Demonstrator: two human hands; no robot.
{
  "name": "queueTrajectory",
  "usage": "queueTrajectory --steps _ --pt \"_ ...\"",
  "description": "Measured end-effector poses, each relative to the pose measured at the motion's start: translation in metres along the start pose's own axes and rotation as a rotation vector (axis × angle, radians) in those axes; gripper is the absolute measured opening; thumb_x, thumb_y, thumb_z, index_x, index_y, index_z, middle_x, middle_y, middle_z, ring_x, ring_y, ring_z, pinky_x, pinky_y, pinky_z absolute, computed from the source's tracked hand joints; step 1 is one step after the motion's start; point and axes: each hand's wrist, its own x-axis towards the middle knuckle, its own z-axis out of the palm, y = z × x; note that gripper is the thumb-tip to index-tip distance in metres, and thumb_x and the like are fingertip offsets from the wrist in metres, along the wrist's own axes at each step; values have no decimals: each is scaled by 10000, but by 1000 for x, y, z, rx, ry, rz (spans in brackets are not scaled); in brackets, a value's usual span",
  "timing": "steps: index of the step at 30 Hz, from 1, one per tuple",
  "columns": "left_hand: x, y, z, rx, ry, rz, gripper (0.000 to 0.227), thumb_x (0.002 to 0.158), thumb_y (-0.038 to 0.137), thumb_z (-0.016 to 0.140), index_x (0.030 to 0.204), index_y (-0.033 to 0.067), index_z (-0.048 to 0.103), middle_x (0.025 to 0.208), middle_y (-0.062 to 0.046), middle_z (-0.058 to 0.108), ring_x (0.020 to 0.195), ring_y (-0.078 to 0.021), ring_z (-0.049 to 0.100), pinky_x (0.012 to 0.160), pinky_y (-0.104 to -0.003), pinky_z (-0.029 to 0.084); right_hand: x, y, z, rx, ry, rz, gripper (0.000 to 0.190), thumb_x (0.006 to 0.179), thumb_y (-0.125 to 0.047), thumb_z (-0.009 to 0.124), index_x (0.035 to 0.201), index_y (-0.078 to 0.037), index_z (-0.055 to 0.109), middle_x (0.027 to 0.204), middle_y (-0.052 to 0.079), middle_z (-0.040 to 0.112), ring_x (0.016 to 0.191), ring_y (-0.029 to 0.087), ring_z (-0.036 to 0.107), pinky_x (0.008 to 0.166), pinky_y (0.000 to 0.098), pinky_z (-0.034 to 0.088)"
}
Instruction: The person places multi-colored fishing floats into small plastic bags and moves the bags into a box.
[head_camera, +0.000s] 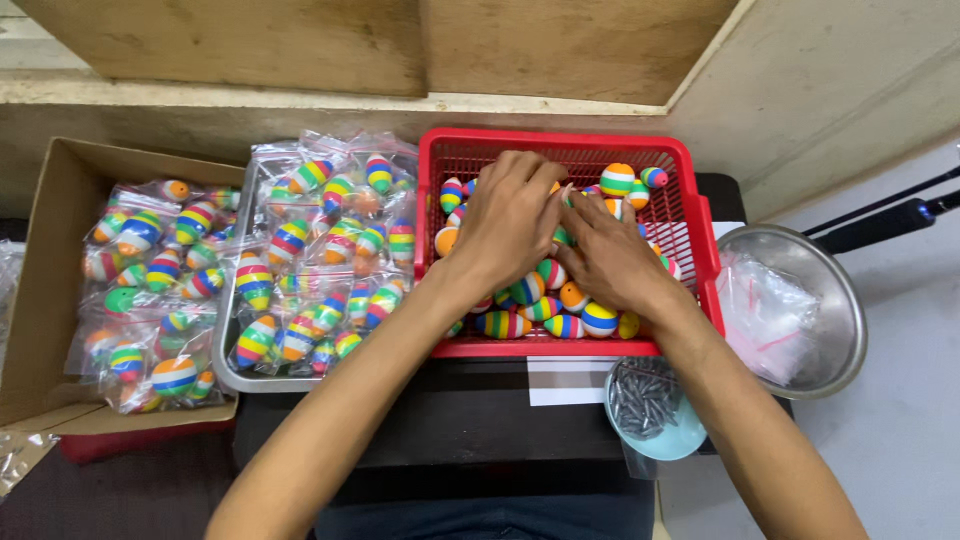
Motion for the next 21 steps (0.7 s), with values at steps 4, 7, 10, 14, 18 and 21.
queueTrajectory --steps 4,7,10,14,18,21 --pt "6 -17 42 6 -139 -82 216 923 218 647 1088 78 663 982 -130 616 1021 -362 615 849 -511 515 5 13 15 -41 49 -26 503 996 -390 577 1385 -70 588 1456 216 543 1415 415 483 1127 755 259" --pt "4 -33 56 92 -235 -92 210 936 248 644 1050 74 672 954 -139 636 1003 -370 633 867 -527 512 2 3 -1 -43 82 -12 492 1010 -425 560 1353 -75 594 1449 207 553 1411 383 492 1108 735 291" --pt "-6 -47 56 152 -278 -98 176 923 179 624 1035 50 670 933 -150 646 967 -372 643 782 -509 526 -1 -5 -13 -3 10 30 608 1037 -446 527 1527 -93 458 1492 233 522 1458 397 443 1132 734 257" --pt "-7 -53 56 175 -327 -118 166 919 145 595 1036 55 670 947 -152 646 985 -371 634 764 -496 529 -2 -5 -15 83 34 55 555 1026 -383 571 1491 -84 519 1490 219 546 1436 391 476 1158 702 246" --pt "-5 -55 58 179 -342 -139 166 918 149 579 1038 78 670 946 -133 645 1002 -354 627 765 -491 537 0 3 -13 236 342 -95 320 1000 -263 676 1275 -102 703 1275 190 708 1178 418 668 1007 573 488" --pt "-2 -48 50 158 -343 -136 168 924 115 562 1039 58 670 930 -136 636 992 -356 615 765 -477 535 -7 5 -23 332 499 -162 207 998 -171 717 1160 -50 758 1140 168 755 1054 389 726 905 471 560"
